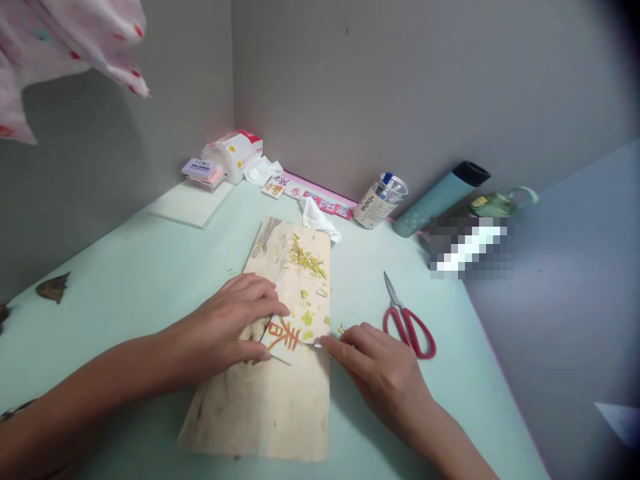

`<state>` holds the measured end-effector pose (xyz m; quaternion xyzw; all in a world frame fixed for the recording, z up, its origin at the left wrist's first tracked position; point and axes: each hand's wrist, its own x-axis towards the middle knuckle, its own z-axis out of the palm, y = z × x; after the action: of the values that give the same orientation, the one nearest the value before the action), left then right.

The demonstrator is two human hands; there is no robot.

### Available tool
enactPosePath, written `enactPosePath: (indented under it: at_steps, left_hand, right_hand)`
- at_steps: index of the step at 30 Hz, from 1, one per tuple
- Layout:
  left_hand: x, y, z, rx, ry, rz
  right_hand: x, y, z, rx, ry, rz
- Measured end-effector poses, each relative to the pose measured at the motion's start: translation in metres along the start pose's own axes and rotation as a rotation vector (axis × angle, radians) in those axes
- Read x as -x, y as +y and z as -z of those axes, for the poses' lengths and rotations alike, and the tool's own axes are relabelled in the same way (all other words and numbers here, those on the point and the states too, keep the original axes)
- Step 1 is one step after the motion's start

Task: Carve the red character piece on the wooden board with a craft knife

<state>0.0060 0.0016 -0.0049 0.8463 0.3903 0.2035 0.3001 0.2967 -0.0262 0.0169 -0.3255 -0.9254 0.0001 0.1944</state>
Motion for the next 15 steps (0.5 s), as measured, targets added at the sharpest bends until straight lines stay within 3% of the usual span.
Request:
enactPosePath:
  at_steps: [15]
  left_hand:
    - [0.001, -0.001, -0.001, 0.008, 0.02, -0.021]
  right_hand:
    - [-0.006, -0.023, 0.015, 0.232, 0.01, 0.131]
